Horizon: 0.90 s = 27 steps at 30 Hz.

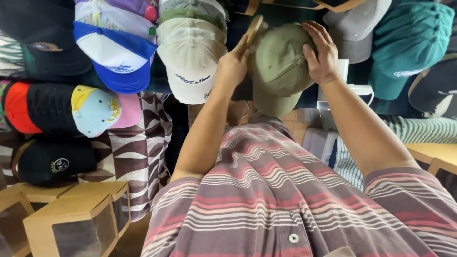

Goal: The person cleans a green baseball cap by brushing it with a wooden brush and then uses a small white appliance to blow air onto it while holding it by hand.

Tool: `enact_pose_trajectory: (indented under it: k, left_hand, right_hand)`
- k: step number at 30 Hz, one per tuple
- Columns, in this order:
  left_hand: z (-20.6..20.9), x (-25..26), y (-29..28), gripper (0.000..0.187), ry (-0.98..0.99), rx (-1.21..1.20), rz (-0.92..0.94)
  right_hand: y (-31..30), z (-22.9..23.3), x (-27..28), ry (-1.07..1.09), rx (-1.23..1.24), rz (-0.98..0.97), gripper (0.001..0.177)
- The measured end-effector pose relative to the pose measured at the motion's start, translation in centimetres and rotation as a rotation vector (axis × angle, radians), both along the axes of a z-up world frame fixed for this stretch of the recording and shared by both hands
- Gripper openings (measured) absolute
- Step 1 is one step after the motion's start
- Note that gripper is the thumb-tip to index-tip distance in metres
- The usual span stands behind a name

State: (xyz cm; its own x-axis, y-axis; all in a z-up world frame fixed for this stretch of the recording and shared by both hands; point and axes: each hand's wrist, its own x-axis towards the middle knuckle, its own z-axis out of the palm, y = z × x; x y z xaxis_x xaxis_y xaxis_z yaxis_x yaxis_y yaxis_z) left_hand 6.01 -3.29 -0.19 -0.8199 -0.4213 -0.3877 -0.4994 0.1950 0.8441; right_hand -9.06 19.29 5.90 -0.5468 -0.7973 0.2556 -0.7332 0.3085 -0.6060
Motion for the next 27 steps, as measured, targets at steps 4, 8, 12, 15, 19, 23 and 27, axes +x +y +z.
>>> enact_pose_trajectory:
  k: [4,8,12,15,19,23,27]
  left_hand:
    - [7.2,0.7,1.3,0.05,0.121,-0.078,-0.21]
    - [6.0,-0.8,0.9,0.05,-0.087,-0.157,-0.411]
    - [3.3,-0.5,1.3,0.062,0.09,-0.616,-0.223]
    - [4.5,1.7,4.7,0.051,0.422,-0.738,-0.105]
    - [-1.5,5.2,6.8,0.058,0.487,-0.557,-0.042]
    - [0.3,2.6,4.1,0.049,0.252,-0.314,0.144]
    - [4.8,4.5,1.7,0.046,0.149,0.132,0.235]
  right_hand:
    - [-0.1,-1.0,-0.4,-0.055,0.075,-0.087,0.052]
    - [-0.1,-0.9,-0.1,-0.066,0.0,-0.073,0.046]
    - [0.1,-0.3,0.0,-0.047,-0.037,-0.014,0.051]
    - [0.2,-2.0,-1.7,-0.06,-0.103,-0.013,0.04]
    - [-0.5,-0.9,0.3,-0.094,-0.077,-0.049,0.039]
    - [-0.3,-1.0,-0.4,-0.005,-0.115,0.041,0.049]
    - [-0.5,0.2,-0.1,0.055,0.0,0.057,0.044]
